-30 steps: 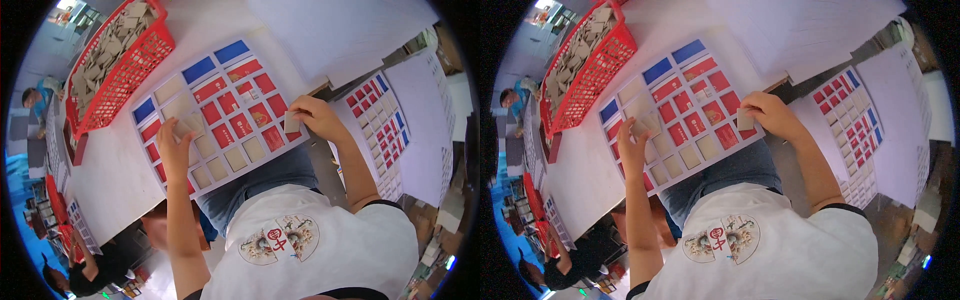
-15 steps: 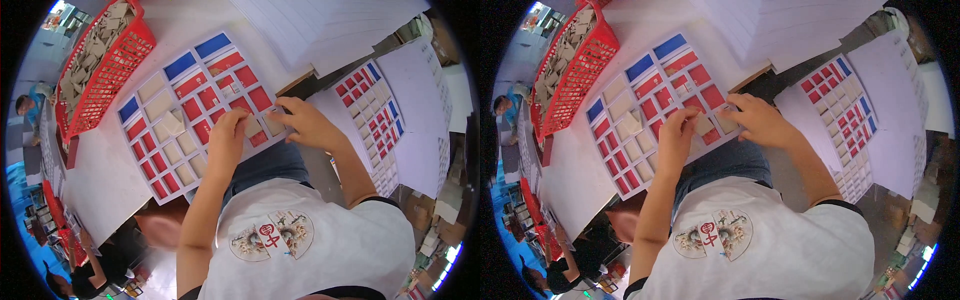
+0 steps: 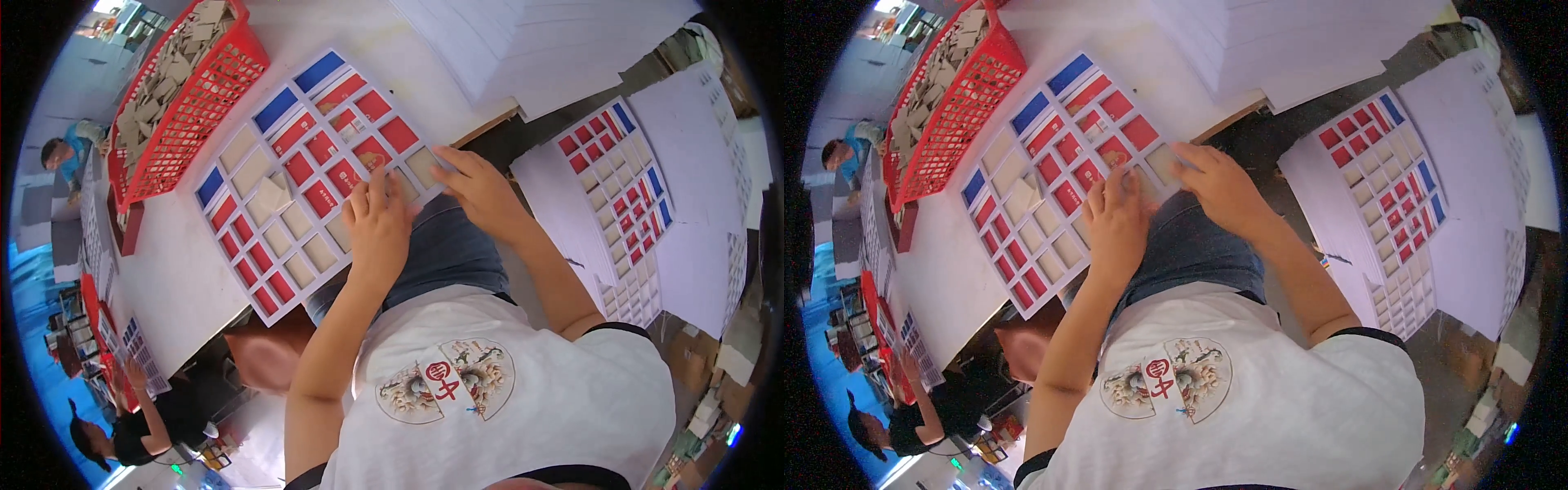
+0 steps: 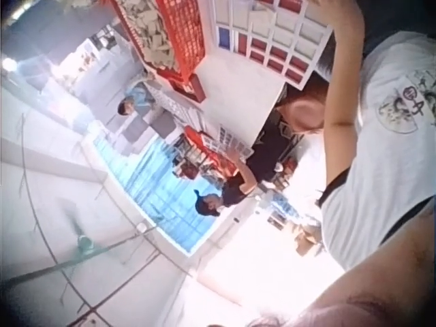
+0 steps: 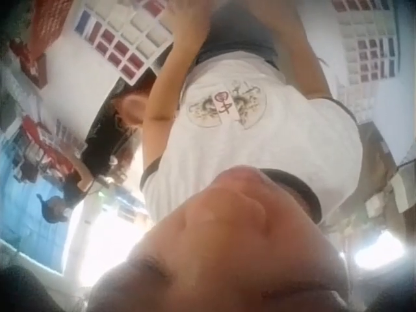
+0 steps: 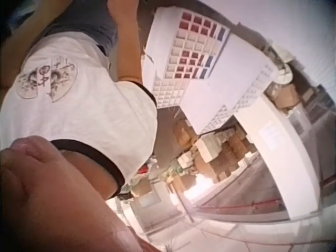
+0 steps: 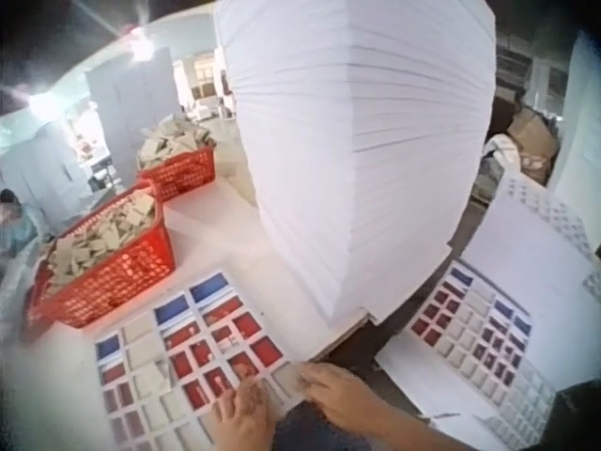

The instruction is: The recorder is manually sorting small rectangular items from a red plastic basket into white compartmentalized trays.

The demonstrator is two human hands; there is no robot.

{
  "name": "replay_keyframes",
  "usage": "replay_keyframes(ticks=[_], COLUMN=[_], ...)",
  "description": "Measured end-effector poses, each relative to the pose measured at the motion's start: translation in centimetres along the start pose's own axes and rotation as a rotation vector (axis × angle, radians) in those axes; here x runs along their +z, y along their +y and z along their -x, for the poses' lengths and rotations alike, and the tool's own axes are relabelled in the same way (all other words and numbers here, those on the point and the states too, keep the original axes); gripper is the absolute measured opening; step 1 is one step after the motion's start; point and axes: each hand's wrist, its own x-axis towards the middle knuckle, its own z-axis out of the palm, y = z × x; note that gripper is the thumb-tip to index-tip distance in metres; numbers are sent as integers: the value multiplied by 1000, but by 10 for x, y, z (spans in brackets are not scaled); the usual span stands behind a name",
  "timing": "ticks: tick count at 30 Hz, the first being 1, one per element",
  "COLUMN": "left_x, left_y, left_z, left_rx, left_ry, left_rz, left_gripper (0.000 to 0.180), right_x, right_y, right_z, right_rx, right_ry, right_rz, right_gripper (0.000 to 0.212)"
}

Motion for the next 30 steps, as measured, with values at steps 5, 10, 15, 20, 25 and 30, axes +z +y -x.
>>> replay_keyframes(ticks=[5, 10, 15, 20, 25, 30], left_x=[-19, -24, -16, -34, -60, -89], left_y=[-8, -25, -41, -65, -156, -284], left_z=[34, 73, 73, 85, 157, 269], left_rx=[-131, -311, -225, -288, -810, -1298], left_ry=[75, 99, 105, 213, 894, 1481], left_rz=[184, 140, 63, 332, 308, 352], left_gripper=[91, 91, 89, 84, 63, 53], right_x=[-5, 28, 35, 37, 53, 112], right_y=[-30, -31, -42, -83, -104, -136], right_z=[-9, -14, -26, -38, -88, -163], right_rx=[-104, -257, -227, -350, -326, -330], right_ry=[27, -68, 20, -82, -69, 99], right_rz=[158, 161, 263, 136, -32, 60], right_gripper=[49, 64, 59, 53, 37, 39])
